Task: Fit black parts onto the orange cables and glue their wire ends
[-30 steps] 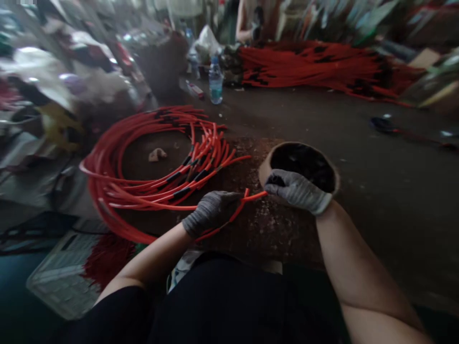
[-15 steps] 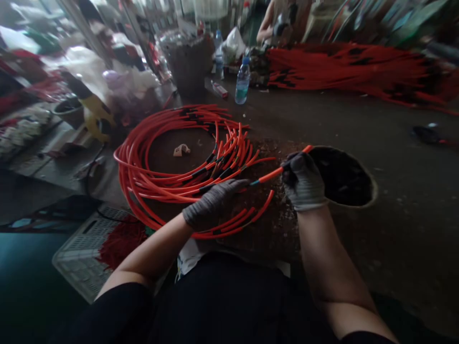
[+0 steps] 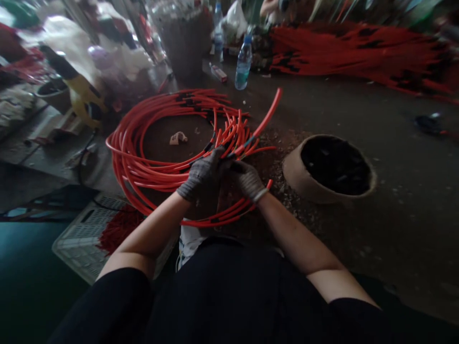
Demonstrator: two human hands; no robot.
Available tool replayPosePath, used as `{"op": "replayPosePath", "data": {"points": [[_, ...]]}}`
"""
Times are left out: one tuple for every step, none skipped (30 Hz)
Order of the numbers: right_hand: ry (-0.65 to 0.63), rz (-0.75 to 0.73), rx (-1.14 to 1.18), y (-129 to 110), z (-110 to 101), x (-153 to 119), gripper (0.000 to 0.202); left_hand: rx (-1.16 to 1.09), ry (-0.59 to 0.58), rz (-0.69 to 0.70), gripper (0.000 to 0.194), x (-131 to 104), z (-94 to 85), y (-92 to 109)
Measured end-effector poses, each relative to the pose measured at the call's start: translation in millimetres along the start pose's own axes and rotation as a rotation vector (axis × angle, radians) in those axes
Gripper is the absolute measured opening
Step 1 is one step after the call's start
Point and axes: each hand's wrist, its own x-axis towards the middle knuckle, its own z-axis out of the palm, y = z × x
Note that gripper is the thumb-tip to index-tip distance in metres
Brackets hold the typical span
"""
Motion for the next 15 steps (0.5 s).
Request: {"op": "replayPosePath", "data": {"points": [[0.076,0.056,0.041,-1.5,-12.7,4.7,0.037,0.063,0.019,-0.004,0.045,2.7,-2.4,-2.7],[0.178,0.116,0.091,-3.4,-28.3,7.8,0.035,0.128,0.022,0.013,0.044,0.7,-3.9,-5.3],[0.257,0.165,0.156,-5.5,-45.8,8.5,0.030,0.189,-0.001,0.042,0.041,-6.6,-4.2,-7.8],[0.307,0.188,0.224,-7.5,-64.0,6.6,0.023,0.231,-0.083,0.096,0.038,-18.7,-3.1,-10.0],[0.343,0.194,0.280,-9.2,-81.5,2.1,0.018,0.260,-0.224,0.170,0.034,-34.4,-0.4,-12.1],[0.367,0.195,0.305,-10.4,-96.9,-4.8,0.017,0.290,-0.385,0.210,0.032,-51.9,3.6,-14.2],[0.382,0.194,0.297,-11.1,-109.3,-13.1,0.017,0.282,-0.581,0.285,0.036,-68.9,8.5,-16.7],[0.392,0.187,0.263,-11.1,-118.0,-22.0,0.020,0.290,-0.663,0.302,0.038,-83.6,13.5,-19.5],[0.396,0.178,0.214,-10.8,-122.9,-30.5,0.025,0.295,-0.710,0.307,0.038,-94.6,17.8,-22.4],[0.389,0.171,0.167,-10.3,-124.4,-37.7,0.030,0.291,-0.733,0.324,0.039,-101.3,20.7,-25.2],[0.370,0.166,0.130,-10.0,-123.0,-43.3,0.036,0.286,-0.728,0.337,0.038,-103.7,21.8,-27.6],[0.341,0.162,0.107,-9.9,-119.7,-46.9,0.041,0.274,-0.724,0.357,0.035,-102.7,21.1,-29.2],[0.306,0.162,0.098,-10.1,-115.1,-48.5,0.045,0.251,-0.722,0.380,0.032,-99.2,18.9,-29.9],[0.279,0.162,0.098,-10.8,-109.9,-48.5,0.049,0.222,-0.719,0.393,0.030,-94.2,16.2,-29.4],[0.269,0.154,0.102,-11.8,-104.9,-47.2,0.052,0.182,-0.708,0.397,0.030,-88.8,13.9,-27.6]]}}
